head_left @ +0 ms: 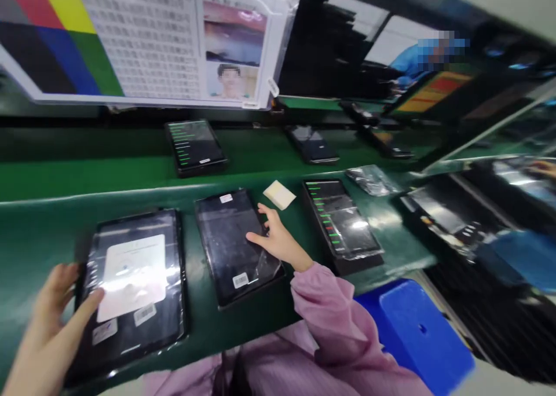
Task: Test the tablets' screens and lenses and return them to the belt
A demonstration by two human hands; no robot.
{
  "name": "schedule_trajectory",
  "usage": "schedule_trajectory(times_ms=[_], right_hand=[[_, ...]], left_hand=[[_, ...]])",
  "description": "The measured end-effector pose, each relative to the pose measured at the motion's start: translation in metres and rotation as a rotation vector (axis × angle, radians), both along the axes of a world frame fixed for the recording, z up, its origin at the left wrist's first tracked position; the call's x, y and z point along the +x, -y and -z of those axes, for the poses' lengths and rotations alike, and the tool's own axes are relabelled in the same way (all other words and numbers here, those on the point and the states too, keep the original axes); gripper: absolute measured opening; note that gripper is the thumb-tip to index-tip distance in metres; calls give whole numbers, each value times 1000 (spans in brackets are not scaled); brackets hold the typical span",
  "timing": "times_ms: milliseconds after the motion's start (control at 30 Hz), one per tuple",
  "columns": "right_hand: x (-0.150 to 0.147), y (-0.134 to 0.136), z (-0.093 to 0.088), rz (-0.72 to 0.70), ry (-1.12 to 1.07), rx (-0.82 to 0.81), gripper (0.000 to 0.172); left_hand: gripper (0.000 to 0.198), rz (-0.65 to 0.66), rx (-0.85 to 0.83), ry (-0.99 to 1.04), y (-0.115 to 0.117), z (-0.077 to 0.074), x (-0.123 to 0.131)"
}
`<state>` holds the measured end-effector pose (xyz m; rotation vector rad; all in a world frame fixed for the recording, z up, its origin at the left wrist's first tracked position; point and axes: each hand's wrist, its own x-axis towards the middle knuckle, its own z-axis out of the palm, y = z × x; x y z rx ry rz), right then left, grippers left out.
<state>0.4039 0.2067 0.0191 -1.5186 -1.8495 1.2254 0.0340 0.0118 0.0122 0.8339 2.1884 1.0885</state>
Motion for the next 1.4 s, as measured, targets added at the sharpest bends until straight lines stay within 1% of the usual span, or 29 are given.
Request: schedule_trajectory(times_ms=[67, 167, 300, 367, 433, 533, 600, 667, 733, 767, 867, 933, 1033, 1133, 1267, 1400], right_hand=[[-1, -4, 3, -15, -9, 17, 94], [-3, -8, 6, -26, -16, 35, 98], [-4, -12, 13, -25, -27, 62, 103], [-4, -15, 17, -10, 1, 50, 106], [-4, -18, 19, 4, 47, 4, 110], [-5, -18, 16, 11, 90, -37, 112], [-7, -15, 13, 16, 97, -29, 111], [-9, -11, 10, 21, 94, -26, 110], [-12, -9, 8, 26, 94, -34, 110], [-13, -9, 8, 28, 102, -33, 112], [-16, -10, 6, 30, 150, -6, 116], [-18, -12, 5, 34, 178, -2, 118], [-21, -15, 3, 50, 198, -13, 117], [-25, -17, 2, 52, 240, 22, 112], [-25, -21, 4, 53, 291, 45, 113], [-9, -19, 9, 60, 153, 16, 114]], left_hand=[[96, -40, 8, -9, -8, 1, 2], [108, -43, 36, -23, -19, 4, 7], [106, -29, 126, -61, -24, 7, 12], [103, -4, 129, -111, -24, 9, 10], [105, 24, 98, -158, -25, 9, 8], [113, 54, 50, -220, -27, 6, 8], [116, 39, 40, -213, -28, 3, 9], [111, 5, 48, -168, -29, 2, 10], [107, -21, 60, -167, -33, 2, 10], [107, -26, 58, -200, -35, 3, 9], [117, -18, 29, -354, -42, 4, 10], [119, -6, 18, -378, -44, 3, 10], [107, 6, 54, -240, -37, 0, 12], [94, 25, 92, -97, -20, -5, 15], [95, 96, 97, -38, 6, -8, 19], [97, 102, 113, 2, 20, -6, 25]])
